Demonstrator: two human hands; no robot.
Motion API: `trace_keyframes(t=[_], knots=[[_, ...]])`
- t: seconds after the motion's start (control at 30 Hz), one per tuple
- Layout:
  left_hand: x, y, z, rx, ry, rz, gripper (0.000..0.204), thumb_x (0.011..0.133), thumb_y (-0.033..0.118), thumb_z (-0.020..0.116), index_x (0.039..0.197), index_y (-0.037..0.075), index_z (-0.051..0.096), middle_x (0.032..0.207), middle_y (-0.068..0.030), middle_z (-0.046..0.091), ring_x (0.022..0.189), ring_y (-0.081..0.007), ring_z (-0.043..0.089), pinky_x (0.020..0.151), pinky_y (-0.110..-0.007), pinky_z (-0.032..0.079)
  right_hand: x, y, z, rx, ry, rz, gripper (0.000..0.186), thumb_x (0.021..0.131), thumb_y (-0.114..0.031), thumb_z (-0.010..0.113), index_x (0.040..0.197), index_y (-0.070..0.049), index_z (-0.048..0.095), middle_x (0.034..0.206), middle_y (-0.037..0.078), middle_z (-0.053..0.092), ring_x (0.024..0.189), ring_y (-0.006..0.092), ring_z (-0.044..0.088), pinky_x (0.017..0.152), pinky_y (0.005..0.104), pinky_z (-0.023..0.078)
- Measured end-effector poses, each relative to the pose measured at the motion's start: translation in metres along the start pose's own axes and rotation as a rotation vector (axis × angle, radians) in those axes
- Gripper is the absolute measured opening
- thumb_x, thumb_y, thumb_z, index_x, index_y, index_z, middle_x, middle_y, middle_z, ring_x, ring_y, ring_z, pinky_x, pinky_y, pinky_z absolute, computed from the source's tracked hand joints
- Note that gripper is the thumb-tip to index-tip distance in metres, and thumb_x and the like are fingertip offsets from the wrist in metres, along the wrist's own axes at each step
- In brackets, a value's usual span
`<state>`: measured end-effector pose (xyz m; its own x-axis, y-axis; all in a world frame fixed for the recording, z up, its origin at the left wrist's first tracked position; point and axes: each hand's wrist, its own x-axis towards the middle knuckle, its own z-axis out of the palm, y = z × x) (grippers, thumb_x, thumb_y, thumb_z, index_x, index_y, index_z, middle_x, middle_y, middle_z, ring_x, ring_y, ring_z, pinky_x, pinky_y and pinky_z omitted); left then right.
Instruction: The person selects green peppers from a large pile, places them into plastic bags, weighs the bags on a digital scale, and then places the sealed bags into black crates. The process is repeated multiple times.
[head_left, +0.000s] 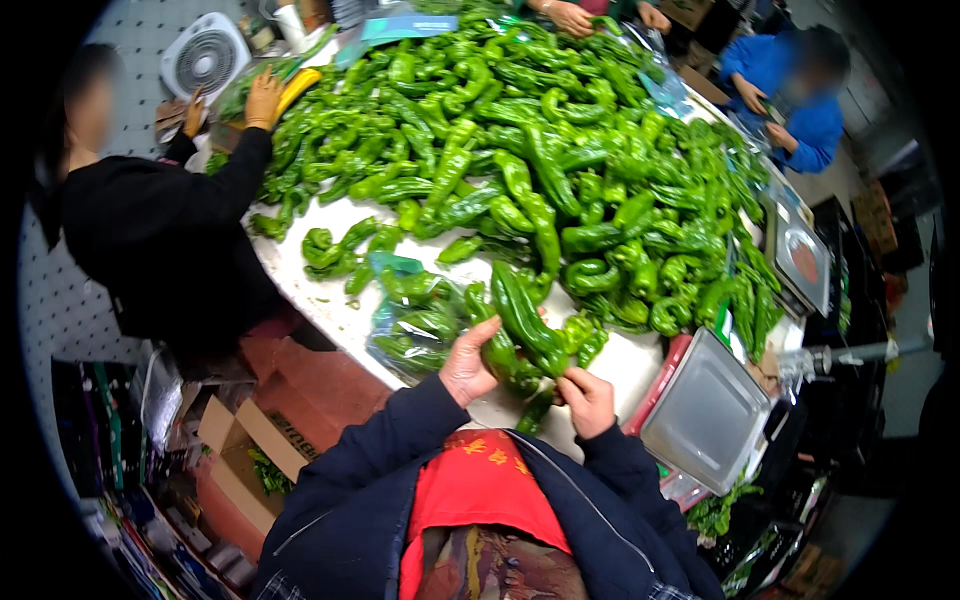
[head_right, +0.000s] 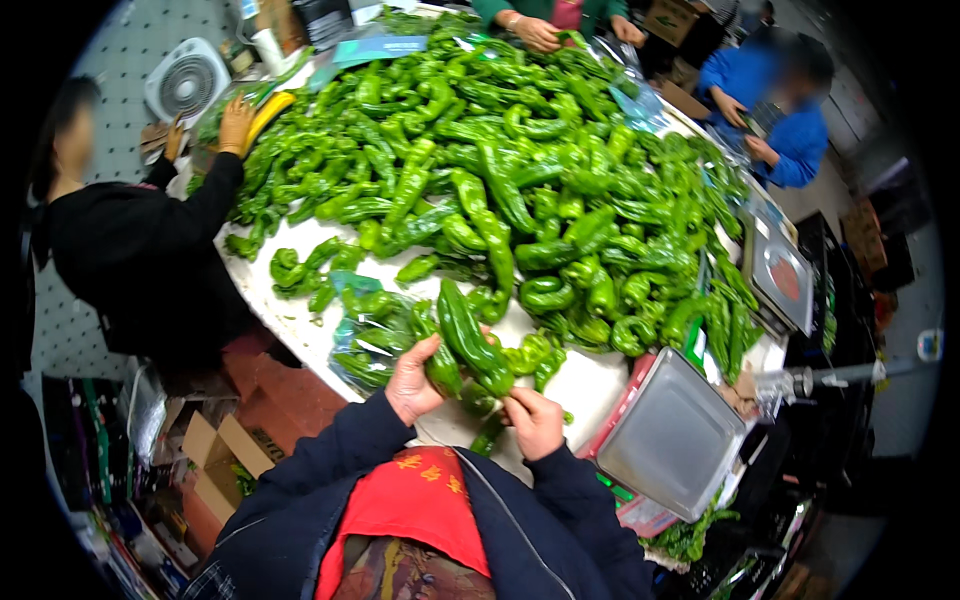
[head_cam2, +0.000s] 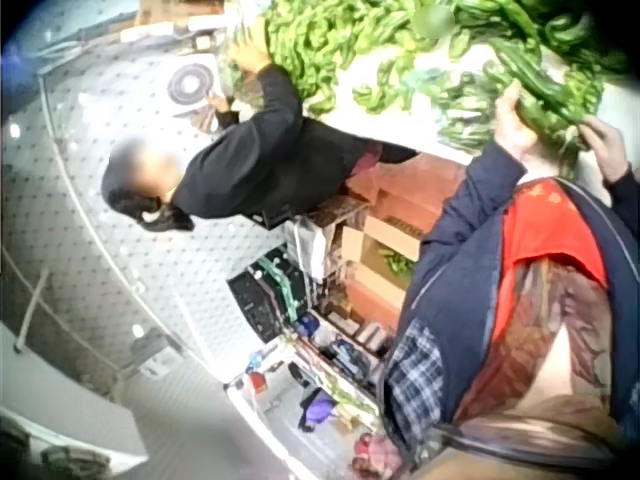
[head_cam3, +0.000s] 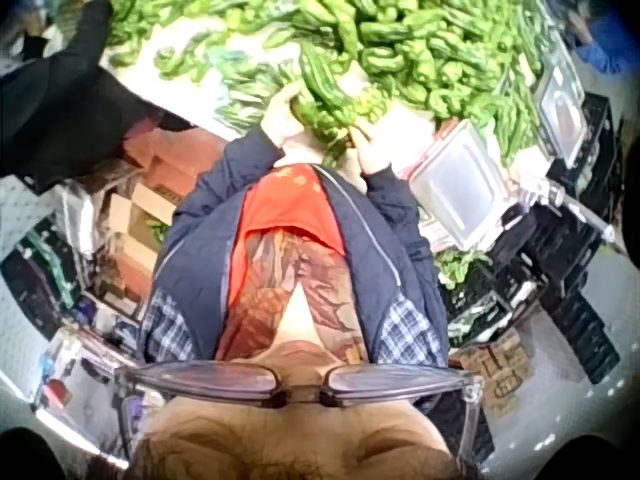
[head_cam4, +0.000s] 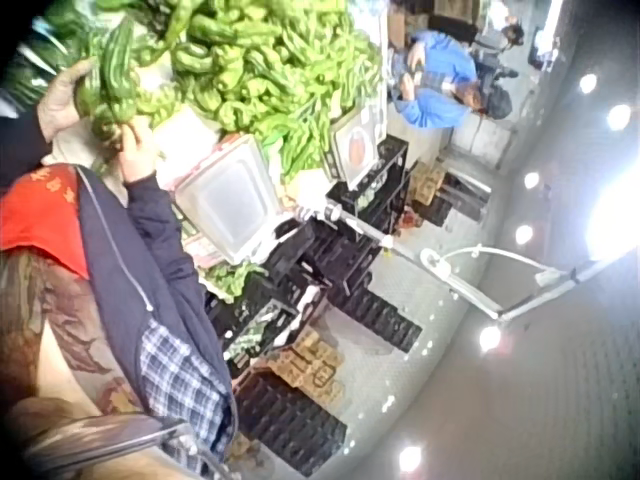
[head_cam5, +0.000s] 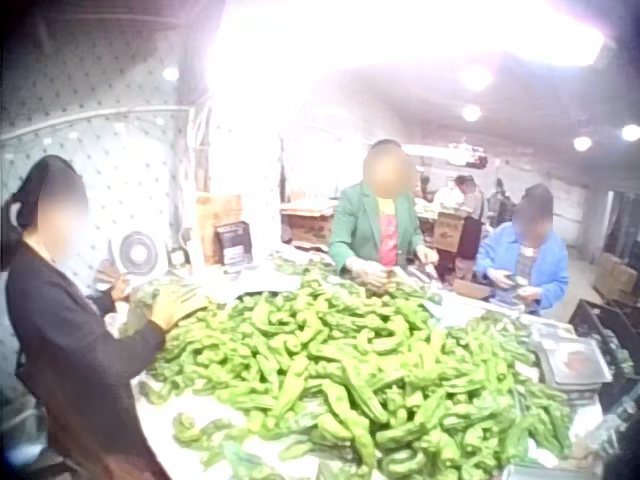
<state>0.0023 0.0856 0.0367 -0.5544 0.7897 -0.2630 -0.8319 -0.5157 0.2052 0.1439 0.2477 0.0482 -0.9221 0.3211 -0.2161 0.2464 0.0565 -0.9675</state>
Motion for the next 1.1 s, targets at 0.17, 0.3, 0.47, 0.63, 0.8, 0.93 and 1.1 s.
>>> trace_keyframes(t=[0.17,0.3,0.47,0.63,0.8,0.93,1.1], knots=[[-0.008,0.007,-0.003,-0.064,-0.059,0.032,0.055,0.090,0.033,0.070,0.131,0.001,0.051,0.128,-0.0198,0.059,0.121,-0.0313,0.057,0.106,-0.046,0.045,0.002,-0.007,-0.012,-0.328,0.101,-0.257,0.007,0.084,0.005,0.064,0.090,0.004,0.067,0.073,0.012,0.064,0.059,0.0197,0.063,0.056,0.0294,0.049],[-0.012,0.008,0.000,0.054,-0.031,0.102,0.053,0.090,0.028,0.071,0.131,0.004,0.049,0.130,-0.0195,0.058,0.123,-0.0325,0.056,0.105,-0.049,0.046,0.004,-0.027,-0.012,-0.560,0.162,-0.471,0.016,0.080,0.007,0.066,0.094,0.000,0.070,0.072,0.012,0.062,0.062,0.0231,0.061,0.058,0.0316,0.047],[-0.021,0.018,0.009,0.192,-0.018,0.153,0.063,0.090,0.030,0.071,0.141,0.009,0.041,0.138,-0.0175,0.053,0.126,-0.0307,0.053,0.102,-0.047,0.047,0.015,-0.044,-0.021,-0.724,0.236,-0.635,0.020,0.077,0.005,0.070,0.095,-0.002,0.070,0.076,0.012,0.064,0.069,0.0282,0.063,0.063,0.0347,0.049],[-0.021,0.022,0.016,0.219,-0.017,0.168,0.058,0.092,0.023,0.069,0.141,0.010,0.041,0.140,-0.0150,0.052,0.124,-0.0256,0.055,0.100,-0.041,0.048,0.015,-0.054,-0.023,-0.698,0.296,-0.683,0.022,0.075,0.005,0.072,0.096,-0.001,0.071,0.081,0.012,0.066,0.072,0.0282,0.064,0.066,0.0346,0.051],[-0.021,0.022,0.010,0.172,0.024,0.162,0.057,0.090,0.014,0.063,0.143,0.011,0.041,0.142,-0.0142,0.051,0.123,-0.0250,0.056,0.099,-0.041,0.049,0.013,-0.055,-0.020,-0.594,0.270,-0.662,0.021,0.075,0.008,0.072,0.094,0.001,0.069,0.080,0.014,0.066,0.069,0.0277,0.064,0.064,0.0331,0.051],[-0.018,0.021,0.004,0.109,0.007,0.137,0.060,0.089,0.018,0.064,0.143,0.011,0.041,0.145,-0.0156,0.048,0.127,-0.0297,0.052,0.103,-0.045,0.046,0.007,-0.064,-0.018,-0.523,0.240,-0.616,0.019,0.075,0.008,0.072,0.093,0.002,0.069,0.079,0.014,0.066,0.068,0.0274,0.064,0.064,0.0326,0.051],[-0.018,0.021,0.000,0.029,-0.008,0.111,0.061,0.085,0.018,0.063,0.142,0.010,0.042,0.145,-0.0181,0.046,0.135,-0.0379,0.044,0.112,-0.050,0.036,-0.002,-0.073,-0.016,-0.390,0.161,-0.531,0.018,0.078,0.009,0.066,0.094,0.004,0.069,0.082,0.014,0.067,0.072,0.0225,0.065,0.067,0.0287,0.050]])
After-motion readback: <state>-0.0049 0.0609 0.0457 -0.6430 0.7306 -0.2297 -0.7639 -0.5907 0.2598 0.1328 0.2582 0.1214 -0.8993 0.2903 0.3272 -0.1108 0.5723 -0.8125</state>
